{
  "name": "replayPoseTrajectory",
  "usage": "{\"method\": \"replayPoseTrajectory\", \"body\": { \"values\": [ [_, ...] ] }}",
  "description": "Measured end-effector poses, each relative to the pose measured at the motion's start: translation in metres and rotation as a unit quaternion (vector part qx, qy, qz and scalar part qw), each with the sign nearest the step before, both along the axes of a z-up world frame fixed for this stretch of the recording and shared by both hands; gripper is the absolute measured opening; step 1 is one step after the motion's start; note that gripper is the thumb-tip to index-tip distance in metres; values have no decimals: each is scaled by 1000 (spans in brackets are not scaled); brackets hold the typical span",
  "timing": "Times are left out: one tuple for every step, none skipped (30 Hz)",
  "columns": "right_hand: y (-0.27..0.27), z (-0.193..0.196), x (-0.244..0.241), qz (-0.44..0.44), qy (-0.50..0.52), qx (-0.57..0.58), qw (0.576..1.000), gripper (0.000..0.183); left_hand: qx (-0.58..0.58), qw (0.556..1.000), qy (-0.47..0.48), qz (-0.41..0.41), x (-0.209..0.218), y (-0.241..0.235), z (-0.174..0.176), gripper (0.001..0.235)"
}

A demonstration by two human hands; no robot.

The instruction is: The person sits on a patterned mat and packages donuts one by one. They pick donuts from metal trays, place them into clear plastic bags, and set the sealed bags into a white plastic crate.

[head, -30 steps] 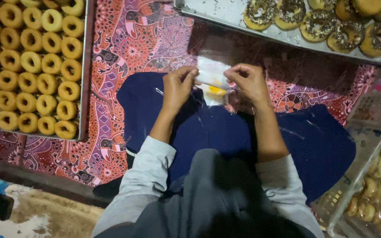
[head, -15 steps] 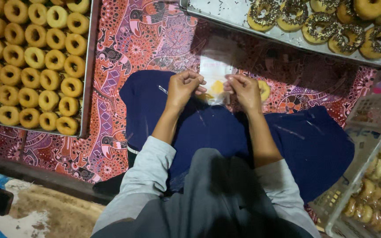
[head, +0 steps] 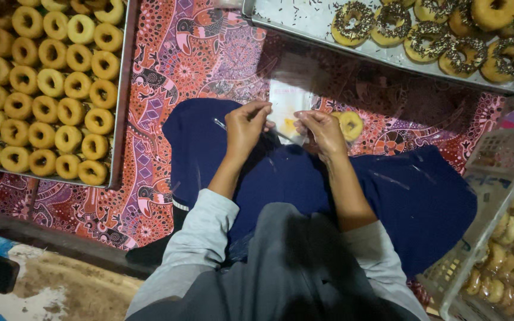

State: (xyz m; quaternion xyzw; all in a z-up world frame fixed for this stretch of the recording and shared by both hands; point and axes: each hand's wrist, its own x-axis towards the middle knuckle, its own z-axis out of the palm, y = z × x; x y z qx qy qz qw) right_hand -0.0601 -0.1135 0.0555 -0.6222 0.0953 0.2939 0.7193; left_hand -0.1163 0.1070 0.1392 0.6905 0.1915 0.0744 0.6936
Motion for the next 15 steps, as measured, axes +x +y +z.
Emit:
{"method": "replayPoseTrajectory", "body": {
  "values": [
    [-3,-6,-3,-16,19,66,997,19,28,1000,-4,0,-2,-1,4,16],
    [-4,-9,-4,-31,35,133,990,17,32,999,-10,8,-2,0,7,16],
    [-5,-7,-5,-45,51,199,978,16,36,999,-16,16,-2,1,11,16],
    [-5,-2,-7,25,-68,-5,997,18,40,999,-21,25,-3,2,15,16],
    [-5,8,-10,92,-183,-209,956,20,54,998,-17,20,-4,2,19,16],
    [-3,20,-12,152,-286,-400,857,22,68,997,-11,15,-4,3,22,16],
    [0,35,-13,108,-349,-374,852,26,83,997,-6,11,-4,4,26,15],
    [3,52,-15,61,-406,-345,844,26,67,998,-13,0,-5,5,29,14],
    [8,69,-13,23,-460,-307,833,26,52,998,-20,-11,-4,4,31,13],
    [11,82,-14,5,-511,-266,817,26,35,999,-22,-21,-9,2,32,13],
    [14,92,-13,13,-549,-230,803,26,56,997,-35,-28,-13,-1,34,12],
    [15,99,-12,41,-560,-211,800,26,76,995,-51,-40,-16,-3,35,12],
    [15,102,-13,109,-503,-228,827,27,95,992,-67,-52,-20,-5,37,12],
    [15,103,-3,179,-418,-224,862,27,94,992,-69,-41,-13,-4,41,13],
    [15,102,7,243,-296,-196,903,22,93,993,-71,-29,-9,-3,45,13]
  ]
}}
